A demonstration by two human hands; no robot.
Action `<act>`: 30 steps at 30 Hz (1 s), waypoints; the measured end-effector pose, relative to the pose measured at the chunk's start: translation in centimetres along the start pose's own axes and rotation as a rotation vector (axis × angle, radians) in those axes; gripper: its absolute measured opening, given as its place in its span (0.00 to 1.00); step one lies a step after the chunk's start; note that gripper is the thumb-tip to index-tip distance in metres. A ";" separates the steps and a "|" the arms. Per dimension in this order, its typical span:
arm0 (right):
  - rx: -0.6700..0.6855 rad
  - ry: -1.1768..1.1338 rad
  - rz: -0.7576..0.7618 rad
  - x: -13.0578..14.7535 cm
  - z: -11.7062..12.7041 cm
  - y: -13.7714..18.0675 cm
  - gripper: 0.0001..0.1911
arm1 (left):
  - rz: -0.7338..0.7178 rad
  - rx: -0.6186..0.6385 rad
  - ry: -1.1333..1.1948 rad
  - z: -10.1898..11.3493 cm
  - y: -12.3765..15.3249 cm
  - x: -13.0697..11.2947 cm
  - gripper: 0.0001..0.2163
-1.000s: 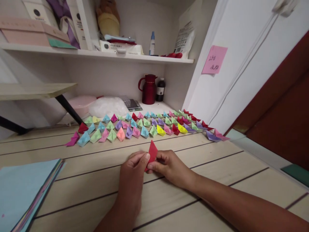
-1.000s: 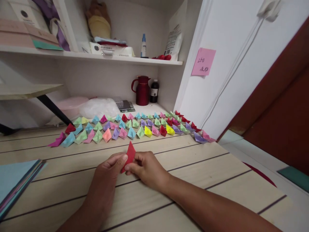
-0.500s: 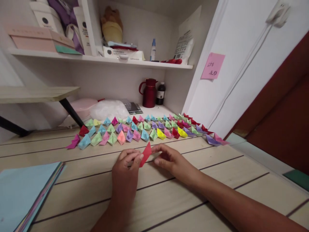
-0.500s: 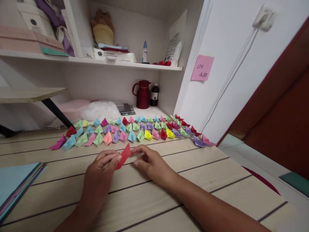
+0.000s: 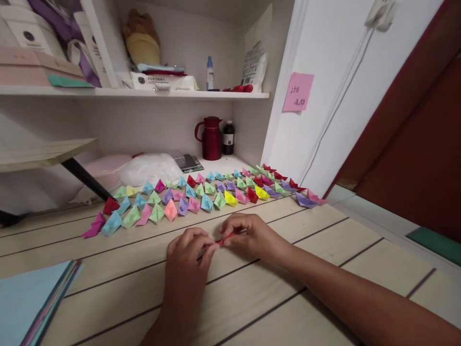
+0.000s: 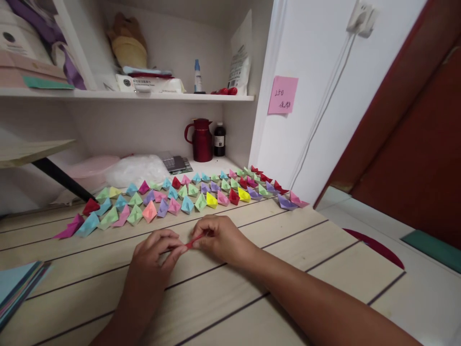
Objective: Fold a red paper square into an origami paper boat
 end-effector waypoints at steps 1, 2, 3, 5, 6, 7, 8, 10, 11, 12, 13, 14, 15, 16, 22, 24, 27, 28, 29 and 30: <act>0.036 0.013 -0.007 -0.6 -0.1 -0.2 0.05 | 0.079 0.044 0.045 -0.5 0.0 0.9 0.03; 0.062 0.041 -0.031 -1.3 0.0 -0.3 0.05 | 0.168 0.069 0.076 -0.9 0.1 1.8 0.11; 0.064 0.081 -0.059 -2.0 0.2 -0.4 0.05 | 0.214 0.092 0.079 -1.2 0.2 2.4 0.16; 0.060 0.141 -0.083 -2.8 0.6 -0.6 0.03 | 0.249 0.124 0.060 -1.6 0.4 3.0 0.20; 0.059 0.163 -0.086 -2.9 0.7 -0.7 0.03 | 0.241 0.142 0.046 -1.6 0.5 3.0 0.19; 0.062 0.179 -0.084 -3.0 0.8 -0.7 0.03 | 0.229 0.160 0.036 -1.7 0.5 2.9 0.18; 0.065 0.194 -0.080 -2.9 0.8 -0.7 0.02 | 0.218 0.179 0.030 -1.7 0.5 2.7 0.16; 0.070 0.223 -0.077 -2.7 0.8 -0.6 0.03 | 0.204 0.215 0.034 -1.7 0.5 2.3 0.14; 0.068 0.230 -0.079 -2.6 0.7 -0.6 0.04 | 0.197 0.232 0.037 -1.6 0.4 2.1 0.13; 0.064 0.229 -0.081 -2.6 0.7 -0.5 0.06 | 0.190 0.249 0.038 -1.6 0.4 1.9 0.12; 0.060 0.218 -0.084 -2.5 0.7 -0.5 0.09 | 0.181 0.264 0.037 -1.7 0.3 1.7 0.12; 0.058 0.203 -0.087 -2.5 0.6 -0.5 0.12 | 0.171 0.276 0.031 -1.7 0.2 1.6 0.11; 0.059 0.189 -0.089 -2.4 0.6 -0.4 0.15 | 0.161 0.284 0.022 -1.7 0.2 1.4 0.10; 0.060 0.180 -0.088 -2.3 0.5 -0.4 0.18 | 0.151 0.289 0.010 -1.7 0.1 1.3 0.10; 0.050 0.179 -0.051 -1.7 0.4 -0.3 0.21 | 0.120 0.326 -0.087 -2.0 0.0 1.0 0.05; 0.053 0.199 -0.035 -1.6 0.4 -0.2 0.19 | 0.123 0.333 -0.097 -2.0 0.1 1.0 0.05; 0.085 0.259 0.040 -1.0 0.2 -0.2 0.12 | 0.122 0.330 -0.102 -2.0 0.2 1.0 0.05; 0.096 0.284 0.066 -0.9 0.1 -0.2 0.10 | 0.122 0.328 -0.104 -2.0 0.2 1.0 0.05; 0.103 0.310 0.085 -0.7 0.1 -0.2 0.08 | 0.122 0.327 -0.108 -2.0 0.2 1.0 0.04; 0.110 0.338 0.095 -0.7 0.1 -0.2 0.07 | 0.120 0.328 -0.111 -1.9 0.2 1.1 0.04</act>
Point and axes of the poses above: each hand's wrist, its own y-axis away from the middle knuckle, its own z-axis out of the back of the hand, x = y × z, the point moved 7 cm from there along -y, towards the middle knuckle, and after that the axes turned 4 degrees about z, right-handed, at the moved point
